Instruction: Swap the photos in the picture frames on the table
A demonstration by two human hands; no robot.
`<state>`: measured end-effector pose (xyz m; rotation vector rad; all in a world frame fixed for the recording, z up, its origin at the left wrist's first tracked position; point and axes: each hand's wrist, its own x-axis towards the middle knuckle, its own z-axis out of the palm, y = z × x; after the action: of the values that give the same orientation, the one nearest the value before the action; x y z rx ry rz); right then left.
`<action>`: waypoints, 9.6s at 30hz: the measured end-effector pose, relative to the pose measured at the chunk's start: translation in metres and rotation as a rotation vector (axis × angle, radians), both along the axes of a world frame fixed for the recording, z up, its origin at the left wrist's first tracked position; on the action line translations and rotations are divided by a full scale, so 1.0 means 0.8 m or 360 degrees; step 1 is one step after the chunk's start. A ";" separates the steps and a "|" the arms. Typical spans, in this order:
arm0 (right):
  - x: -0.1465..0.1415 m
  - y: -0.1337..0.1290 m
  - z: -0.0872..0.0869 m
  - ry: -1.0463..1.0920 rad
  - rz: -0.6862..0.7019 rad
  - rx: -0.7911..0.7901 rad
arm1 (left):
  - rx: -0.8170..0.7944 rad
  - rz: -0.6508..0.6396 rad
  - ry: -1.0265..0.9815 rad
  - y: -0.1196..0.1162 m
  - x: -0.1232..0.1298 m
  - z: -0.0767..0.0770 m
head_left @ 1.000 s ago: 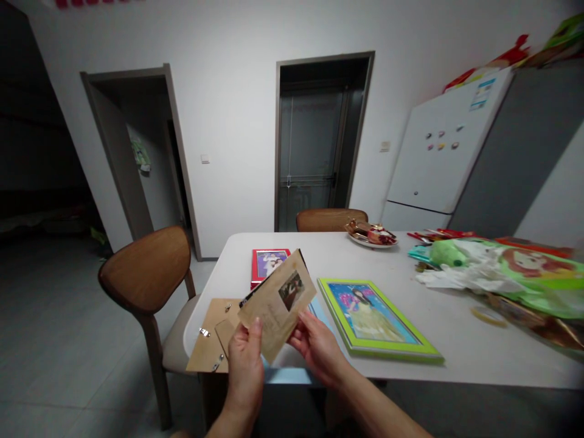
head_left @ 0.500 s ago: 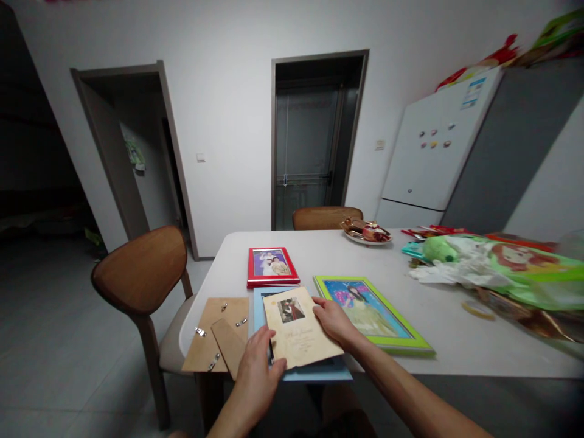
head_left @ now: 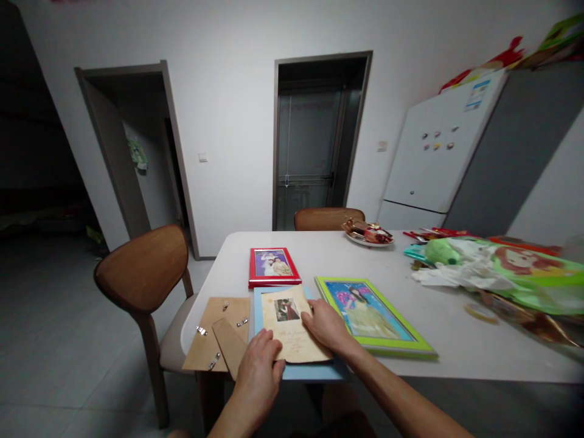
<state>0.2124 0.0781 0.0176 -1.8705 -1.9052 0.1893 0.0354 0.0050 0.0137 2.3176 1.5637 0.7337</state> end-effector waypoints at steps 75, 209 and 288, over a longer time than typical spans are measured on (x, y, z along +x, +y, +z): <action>0.027 -0.094 -0.007 -0.0105 0.0564 0.0195 | 0.0005 -0.0078 0.0102 0.001 -0.005 0.009; -0.068 0.095 -0.027 0.0146 0.0100 0.0058 | -0.0029 -0.0102 -0.0117 -0.014 -0.024 -0.007; -0.054 0.115 0.015 -0.0384 0.0433 0.0224 | -0.0465 0.0437 -0.1795 0.127 0.006 -0.024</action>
<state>0.1696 0.1700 0.0295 -1.5969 -2.2702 -0.0881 0.0400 0.1067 -0.0057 1.0727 1.2634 1.4064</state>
